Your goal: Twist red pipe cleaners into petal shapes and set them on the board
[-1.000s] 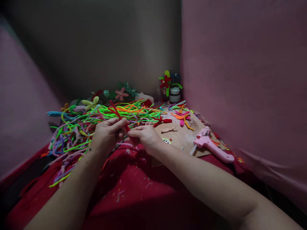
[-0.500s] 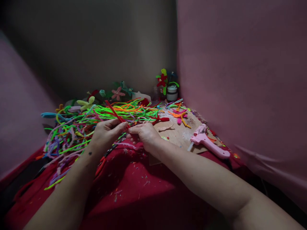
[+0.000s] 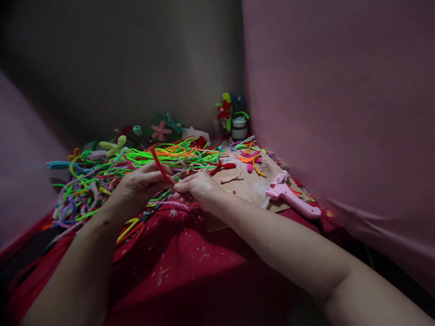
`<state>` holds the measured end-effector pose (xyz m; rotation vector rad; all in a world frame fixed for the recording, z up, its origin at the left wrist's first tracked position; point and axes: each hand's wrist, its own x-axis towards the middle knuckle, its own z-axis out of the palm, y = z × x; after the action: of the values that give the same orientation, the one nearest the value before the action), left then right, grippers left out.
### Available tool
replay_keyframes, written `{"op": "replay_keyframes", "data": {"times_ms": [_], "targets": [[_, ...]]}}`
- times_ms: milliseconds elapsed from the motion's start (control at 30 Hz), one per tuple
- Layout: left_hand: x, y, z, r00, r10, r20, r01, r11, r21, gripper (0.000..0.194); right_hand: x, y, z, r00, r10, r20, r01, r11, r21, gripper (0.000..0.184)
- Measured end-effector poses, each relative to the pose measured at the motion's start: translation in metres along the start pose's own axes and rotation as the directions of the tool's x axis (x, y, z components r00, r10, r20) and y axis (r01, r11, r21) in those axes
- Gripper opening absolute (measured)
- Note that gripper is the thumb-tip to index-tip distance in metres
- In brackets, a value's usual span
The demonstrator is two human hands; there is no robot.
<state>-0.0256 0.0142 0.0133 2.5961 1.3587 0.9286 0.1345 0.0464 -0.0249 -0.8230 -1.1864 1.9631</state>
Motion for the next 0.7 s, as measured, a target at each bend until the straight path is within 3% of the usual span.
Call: {"op": "replay_keyframes", "data": {"times_ms": [300, 500, 600, 700], "targets": [[0.002, 0.007, -0.004, 1.0, 0.023, 0.013, -0.024, 0.996, 0.083, 0.02, -0.001, -0.005, -0.001, 0.995, 0.091, 0.044, -0.094, 0.993, 0.068, 0.012], [0.003, 0.006, -0.004, 0.995, 0.09, 0.046, -0.096, 0.985, 0.146, 0.019, -0.004, -0.004, -0.002, 0.996, 0.025, 0.08, -0.021, 0.999, -0.049, 0.014], [0.002, 0.009, -0.003, 0.998, -0.007, 0.063, -0.001, 0.993, 0.12, 0.014, -0.002, -0.001, -0.001, 0.998, -0.05, 0.047, 0.057, 0.986, -0.155, 0.012], [0.002, 0.015, 0.0, 0.971, -0.229, 0.062, 0.228, 0.973, 0.012, 0.011, 0.0, 0.003, 0.001, 0.988, -0.151, -0.011, 0.138, 0.925, -0.354, 0.014]]}}
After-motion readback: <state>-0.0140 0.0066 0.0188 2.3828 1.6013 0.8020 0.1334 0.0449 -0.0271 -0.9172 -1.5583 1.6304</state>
